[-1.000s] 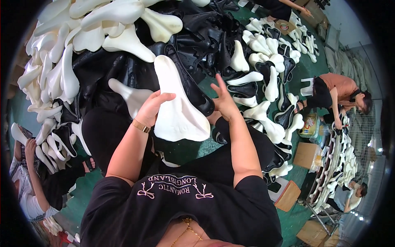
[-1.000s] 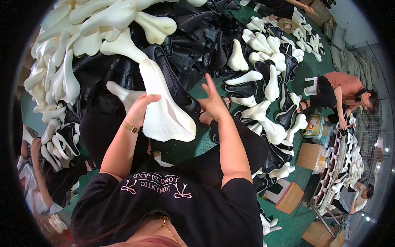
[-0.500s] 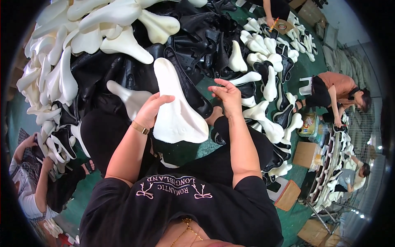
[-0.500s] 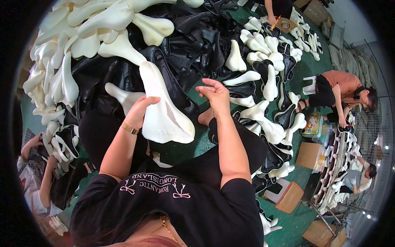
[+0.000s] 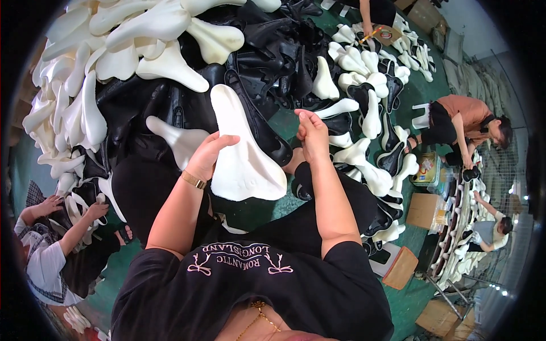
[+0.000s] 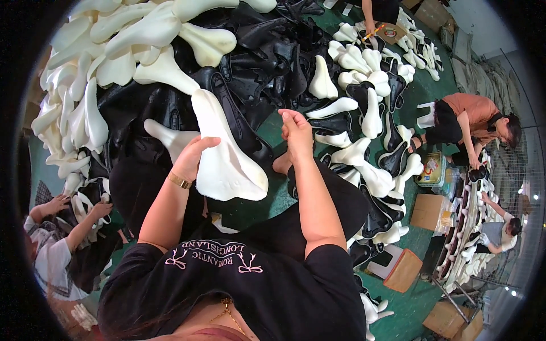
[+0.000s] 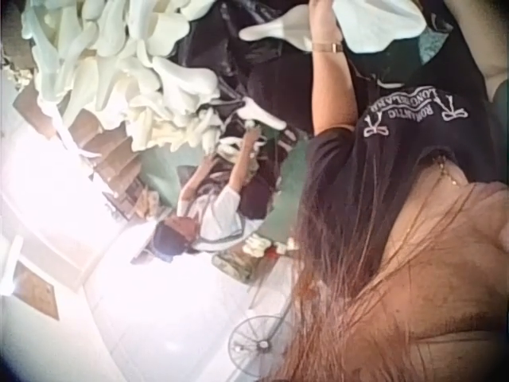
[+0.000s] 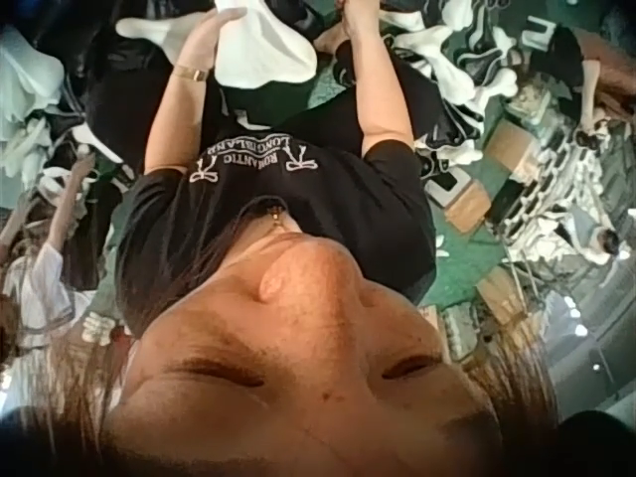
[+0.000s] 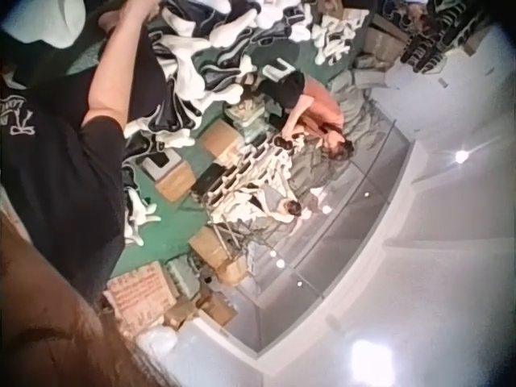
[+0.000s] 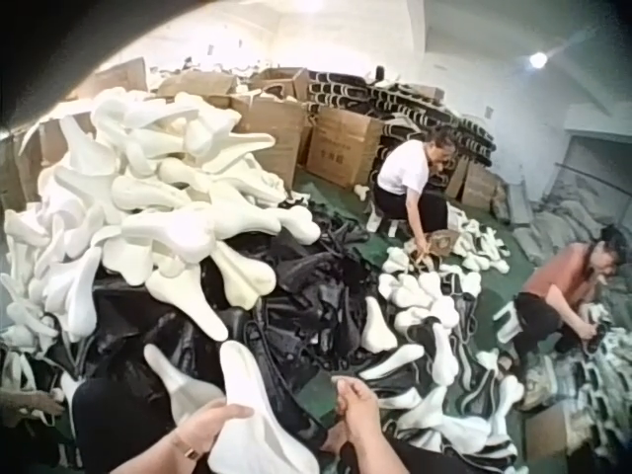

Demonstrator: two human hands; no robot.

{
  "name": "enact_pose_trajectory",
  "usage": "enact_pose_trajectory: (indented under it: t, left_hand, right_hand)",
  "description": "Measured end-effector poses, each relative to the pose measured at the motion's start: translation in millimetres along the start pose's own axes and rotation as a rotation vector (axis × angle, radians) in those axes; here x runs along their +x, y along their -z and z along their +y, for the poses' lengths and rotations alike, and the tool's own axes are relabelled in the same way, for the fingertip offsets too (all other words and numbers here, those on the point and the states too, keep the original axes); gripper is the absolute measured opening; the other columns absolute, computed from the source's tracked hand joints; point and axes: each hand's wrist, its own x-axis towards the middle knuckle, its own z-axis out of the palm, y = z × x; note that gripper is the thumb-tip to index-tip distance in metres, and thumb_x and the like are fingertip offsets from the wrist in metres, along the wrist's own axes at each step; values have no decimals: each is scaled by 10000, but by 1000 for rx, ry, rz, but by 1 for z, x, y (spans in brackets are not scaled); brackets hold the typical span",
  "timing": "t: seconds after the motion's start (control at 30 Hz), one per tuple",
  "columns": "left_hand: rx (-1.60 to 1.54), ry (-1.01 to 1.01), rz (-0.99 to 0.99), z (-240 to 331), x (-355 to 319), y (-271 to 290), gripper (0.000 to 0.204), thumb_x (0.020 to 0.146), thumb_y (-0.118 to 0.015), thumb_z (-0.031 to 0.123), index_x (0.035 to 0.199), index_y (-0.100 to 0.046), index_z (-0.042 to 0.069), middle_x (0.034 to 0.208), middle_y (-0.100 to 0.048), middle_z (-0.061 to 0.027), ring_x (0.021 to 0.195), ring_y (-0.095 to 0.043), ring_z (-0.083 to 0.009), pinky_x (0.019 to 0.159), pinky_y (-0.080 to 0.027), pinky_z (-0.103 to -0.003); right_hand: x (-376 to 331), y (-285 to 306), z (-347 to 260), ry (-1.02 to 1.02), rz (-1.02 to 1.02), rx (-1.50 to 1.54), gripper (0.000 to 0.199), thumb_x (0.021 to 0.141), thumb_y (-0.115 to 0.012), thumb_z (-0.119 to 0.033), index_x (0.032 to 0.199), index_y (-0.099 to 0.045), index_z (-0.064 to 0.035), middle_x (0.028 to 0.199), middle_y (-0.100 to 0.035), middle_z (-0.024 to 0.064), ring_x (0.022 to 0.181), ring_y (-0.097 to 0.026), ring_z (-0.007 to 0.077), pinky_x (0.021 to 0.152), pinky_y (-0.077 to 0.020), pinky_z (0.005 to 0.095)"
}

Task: Inspecting and sorting bicycle saddles from a large pile on the floor.

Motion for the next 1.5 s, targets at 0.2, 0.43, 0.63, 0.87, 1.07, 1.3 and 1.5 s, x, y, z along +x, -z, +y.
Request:
enact_pose_trajectory:
  t: [0.2,0.43,0.63,0.87,1.07,1.3,1.5]
  left_hand:
    - [4,2,-5,1,1,-4,351,817,-652,153,1103,-569,-32,995,-650,-109,881,-648,-194,821,-516,-314]
    - [0,6,-7,0,-3,4,339,823,-647,147,1108,-570,-21,1001,-648,-99,890,-646,-193,823,-516,-317]
    - [2,-12,13,0,-6,-1,368,817,-657,153,1119,-561,-35,1009,-643,-116,901,-643,-202,828,-515,-319]
    - [26,1,4,-2,-4,0,384,812,-660,158,1124,-556,-40,1012,-639,-121,911,-640,-209,833,-512,-322]
    - [11,-17,14,-5,-3,0,376,805,-661,188,1078,-569,-53,963,-651,-134,843,-656,-223,772,-535,-338]
    - [10,30,-15,-3,-2,0,372,811,-657,163,1112,-564,-35,1002,-647,-114,891,-647,-203,813,-520,-319]
    - [20,27,-16,-5,-2,2,377,810,-660,167,1111,-563,-37,1001,-647,-116,889,-648,-201,815,-522,-319]
  right_hand:
    - [1,22,43,452,-132,-1204,641,802,-608,43,1389,-410,-121,1267,-545,123,1023,-591,168,721,-488,233]
    - [-12,-3,-34,-6,-12,-309,445,805,-629,37,1236,-539,-30,1073,-667,115,699,-653,129,491,-468,196]
    - [-17,-13,-32,126,81,-256,267,804,-711,-61,1050,-622,-9,871,-714,89,555,-574,55,475,-380,170]
    - [-3,11,-18,14,176,-196,350,915,-598,-318,1058,-617,1,788,-703,64,498,-496,56,468,-339,179]
    - [-16,-15,-36,-101,46,93,441,976,-458,-375,1222,-535,-17,1016,-682,110,476,-488,85,435,-338,182]
    - [-16,-9,-34,24,6,-123,413,851,-630,-49,1252,-537,-15,1055,-681,119,612,-590,92,545,-455,184]
    - [-14,-13,-28,122,-24,-203,372,804,-654,40,1168,-584,16,1004,-693,128,933,-640,143,858,-480,247]
